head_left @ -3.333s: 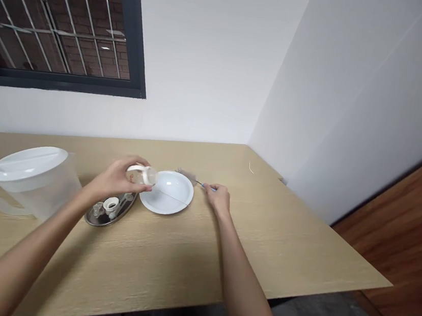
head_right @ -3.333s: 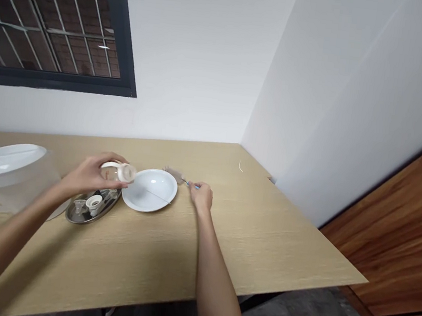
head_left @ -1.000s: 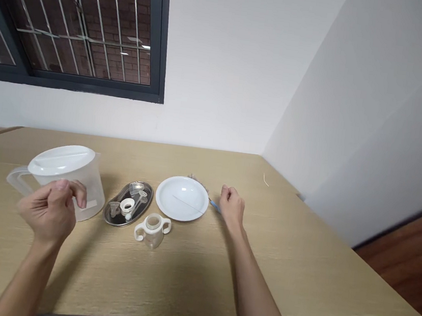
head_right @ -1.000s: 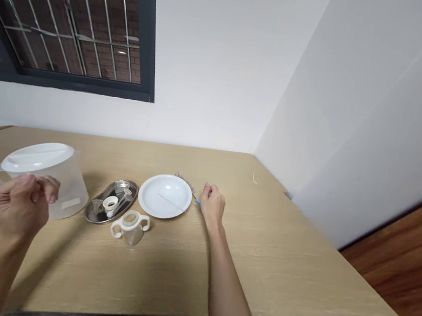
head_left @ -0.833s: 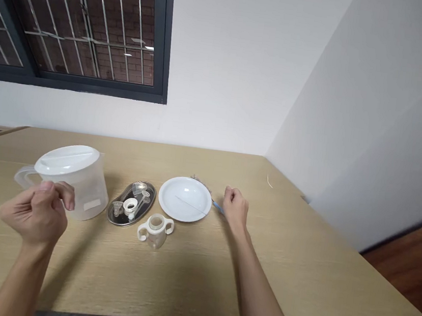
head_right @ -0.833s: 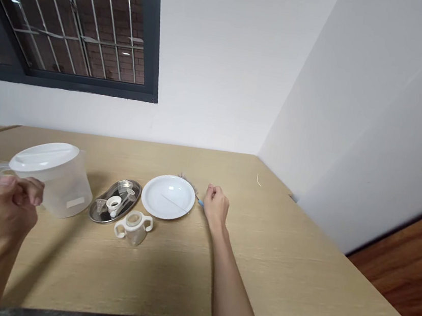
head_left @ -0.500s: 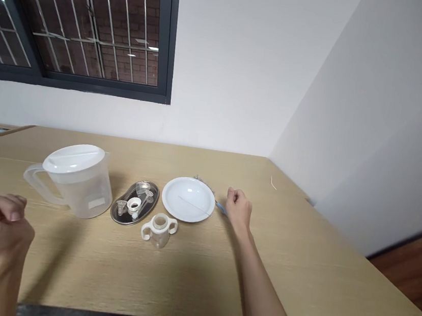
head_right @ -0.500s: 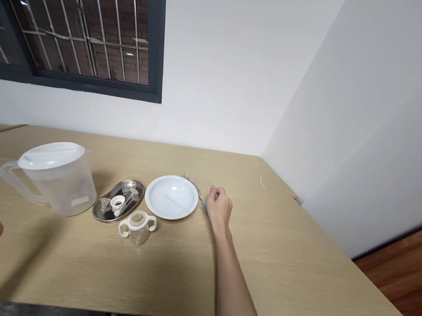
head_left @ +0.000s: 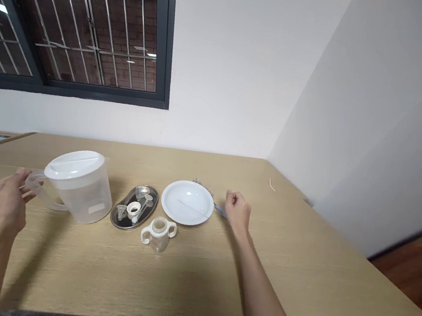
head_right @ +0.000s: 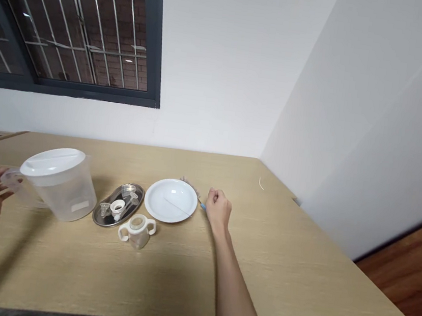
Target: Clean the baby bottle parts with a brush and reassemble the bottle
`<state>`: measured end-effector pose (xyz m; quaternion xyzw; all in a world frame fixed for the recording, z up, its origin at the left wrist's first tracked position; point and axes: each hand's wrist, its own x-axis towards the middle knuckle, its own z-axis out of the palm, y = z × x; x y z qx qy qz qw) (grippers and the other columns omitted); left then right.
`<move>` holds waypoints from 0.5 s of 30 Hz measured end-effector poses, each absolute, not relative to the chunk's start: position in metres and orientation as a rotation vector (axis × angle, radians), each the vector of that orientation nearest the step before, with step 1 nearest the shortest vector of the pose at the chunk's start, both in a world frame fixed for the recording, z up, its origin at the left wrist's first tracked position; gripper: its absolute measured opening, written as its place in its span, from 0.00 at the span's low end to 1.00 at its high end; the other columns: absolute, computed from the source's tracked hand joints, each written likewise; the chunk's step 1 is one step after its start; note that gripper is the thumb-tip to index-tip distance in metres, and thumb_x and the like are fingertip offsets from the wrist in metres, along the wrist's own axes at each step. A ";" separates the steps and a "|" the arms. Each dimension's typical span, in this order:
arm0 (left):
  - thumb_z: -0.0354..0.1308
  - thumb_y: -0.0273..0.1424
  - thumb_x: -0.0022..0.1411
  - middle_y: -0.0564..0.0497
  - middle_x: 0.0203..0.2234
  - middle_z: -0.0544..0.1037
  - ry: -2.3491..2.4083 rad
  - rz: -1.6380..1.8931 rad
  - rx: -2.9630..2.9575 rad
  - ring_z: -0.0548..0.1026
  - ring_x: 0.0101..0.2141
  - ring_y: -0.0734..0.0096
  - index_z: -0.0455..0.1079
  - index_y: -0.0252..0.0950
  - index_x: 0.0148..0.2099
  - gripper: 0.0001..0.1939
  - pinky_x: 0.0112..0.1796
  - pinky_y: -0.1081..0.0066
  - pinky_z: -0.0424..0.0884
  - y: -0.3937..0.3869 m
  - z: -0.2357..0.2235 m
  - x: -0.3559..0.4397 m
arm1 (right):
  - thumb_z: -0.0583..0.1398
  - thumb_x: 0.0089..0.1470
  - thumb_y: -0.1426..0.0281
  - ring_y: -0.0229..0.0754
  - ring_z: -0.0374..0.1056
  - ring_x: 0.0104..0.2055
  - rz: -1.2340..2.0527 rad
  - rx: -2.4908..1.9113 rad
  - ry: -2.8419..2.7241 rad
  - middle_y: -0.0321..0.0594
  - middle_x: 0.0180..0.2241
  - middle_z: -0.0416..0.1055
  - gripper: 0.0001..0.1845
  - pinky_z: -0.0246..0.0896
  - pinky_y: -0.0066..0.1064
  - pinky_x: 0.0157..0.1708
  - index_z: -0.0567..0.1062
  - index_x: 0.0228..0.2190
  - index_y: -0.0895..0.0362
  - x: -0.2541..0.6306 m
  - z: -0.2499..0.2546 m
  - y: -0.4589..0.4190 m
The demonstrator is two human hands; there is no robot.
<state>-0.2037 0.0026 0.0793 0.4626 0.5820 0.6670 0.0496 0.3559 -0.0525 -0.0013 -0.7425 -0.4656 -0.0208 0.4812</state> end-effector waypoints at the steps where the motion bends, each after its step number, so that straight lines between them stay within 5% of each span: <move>1: 0.57 0.53 0.50 0.53 0.18 0.70 1.758 2.027 1.227 0.71 0.21 0.73 0.62 0.34 0.28 0.25 0.20 0.75 0.69 0.003 0.076 -0.203 | 0.49 0.61 0.56 0.38 0.58 0.23 -0.052 -1.811 -1.133 0.34 0.18 0.63 0.21 0.48 0.29 0.27 0.64 0.21 0.53 0.356 -0.001 -0.052; 5: 0.56 0.36 0.50 0.54 0.21 0.69 1.761 2.233 0.871 0.70 0.25 0.73 0.59 0.35 0.28 0.11 0.23 0.76 0.65 -0.004 0.068 -0.194 | 0.49 0.61 0.56 0.38 0.57 0.23 -0.059 -1.809 -1.136 0.34 0.18 0.63 0.21 0.48 0.29 0.28 0.63 0.20 0.53 0.356 -0.001 -0.052; 10: 0.50 0.31 0.55 0.56 0.20 0.63 1.582 2.867 1.354 0.68 0.25 0.73 0.55 0.38 0.26 0.08 0.32 0.69 0.68 -0.032 0.060 -0.160 | 0.51 0.60 0.56 0.37 0.55 0.23 -0.069 -1.797 -1.142 0.33 0.18 0.60 0.22 0.46 0.29 0.27 0.61 0.19 0.53 0.355 -0.002 -0.053; 12: 0.49 0.30 0.59 0.54 0.18 0.67 1.539 2.697 1.762 0.69 0.23 0.71 0.60 0.36 0.23 0.12 0.30 0.70 0.67 -0.046 0.059 -0.138 | 0.51 0.60 0.56 0.37 0.55 0.22 -0.072 -1.792 -1.147 0.32 0.17 0.60 0.21 0.45 0.29 0.27 0.60 0.19 0.53 0.355 -0.003 -0.052; 15: 0.54 0.32 0.61 0.53 0.20 0.73 1.484 1.950 2.373 0.70 0.23 0.72 0.67 0.36 0.23 0.14 0.28 0.73 0.65 -0.058 0.063 -0.103 | 0.51 0.60 0.56 0.37 0.54 0.22 -0.079 -1.787 -1.153 0.31 0.17 0.58 0.22 0.45 0.29 0.27 0.60 0.19 0.53 0.355 -0.005 -0.051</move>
